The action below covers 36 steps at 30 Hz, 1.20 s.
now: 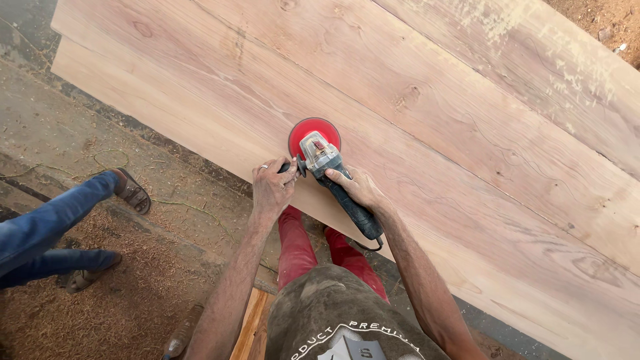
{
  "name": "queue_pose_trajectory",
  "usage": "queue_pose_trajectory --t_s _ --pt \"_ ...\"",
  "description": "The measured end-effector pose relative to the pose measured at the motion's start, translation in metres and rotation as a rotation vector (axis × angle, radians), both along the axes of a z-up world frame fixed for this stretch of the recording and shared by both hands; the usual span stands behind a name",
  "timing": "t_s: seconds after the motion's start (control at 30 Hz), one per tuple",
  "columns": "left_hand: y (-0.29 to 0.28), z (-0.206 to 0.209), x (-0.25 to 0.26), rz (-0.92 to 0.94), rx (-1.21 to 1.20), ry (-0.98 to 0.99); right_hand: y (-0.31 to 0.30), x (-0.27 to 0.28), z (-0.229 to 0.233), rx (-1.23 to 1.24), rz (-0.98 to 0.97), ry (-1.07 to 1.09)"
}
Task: The person uses a handheld electric sander to smooth the surface of a large wooden plank. They move the tool back and forth across the wood, covering different sections of the plank to ensure an even finish.
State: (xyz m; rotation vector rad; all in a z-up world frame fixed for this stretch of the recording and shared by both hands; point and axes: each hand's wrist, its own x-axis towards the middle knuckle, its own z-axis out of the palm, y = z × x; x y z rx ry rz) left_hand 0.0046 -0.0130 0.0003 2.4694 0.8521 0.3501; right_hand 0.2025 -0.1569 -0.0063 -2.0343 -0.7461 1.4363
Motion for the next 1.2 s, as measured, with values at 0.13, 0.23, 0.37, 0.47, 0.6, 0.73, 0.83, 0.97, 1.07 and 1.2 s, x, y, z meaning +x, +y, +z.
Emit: queue_pose_trajectory --t_s 0.13,0.23,0.37,0.47,0.6,0.73,0.83,0.97,1.07,1.2 --pt "-0.048 0.005 0.02 -0.035 -0.101 0.031 -0.058 0.015 0.0 0.047 -0.065 0.054" --pt "-0.086 0.009 0.034 -0.084 -0.108 -0.002 -0.1 0.026 -0.003 -0.075 -0.086 0.046" --pt "-0.134 0.003 0.044 -0.156 -0.122 -0.014 -0.17 0.027 -0.016 -0.121 -0.134 0.041" --pt "-0.173 0.001 0.056 -0.226 -0.11 -0.04 -0.231 0.027 -0.032 -0.048 -0.204 0.04" --pt "-0.222 0.001 0.079 -0.358 -0.134 -0.043 -0.325 0.009 -0.044 -0.248 -0.466 0.151" --pt "-0.268 0.001 0.107 -0.482 -0.163 -0.033 -0.374 -0.009 -0.028 -0.02 -0.748 0.229" --pt "-0.267 -0.005 0.13 -0.561 -0.095 -0.047 -0.362 -0.015 -0.018 0.12 -0.881 0.239" --pt "-0.21 -0.008 0.1 -0.515 -0.095 -0.143 -0.308 -0.013 -0.027 0.04 -0.767 0.272" --pt "-0.191 0.007 0.087 -0.403 -0.055 -0.123 -0.276 0.005 -0.021 -0.019 -0.504 0.044" --pt "-0.241 0.016 0.088 -0.287 -0.099 -0.08 -0.301 0.033 -0.006 -0.029 -0.351 0.059"
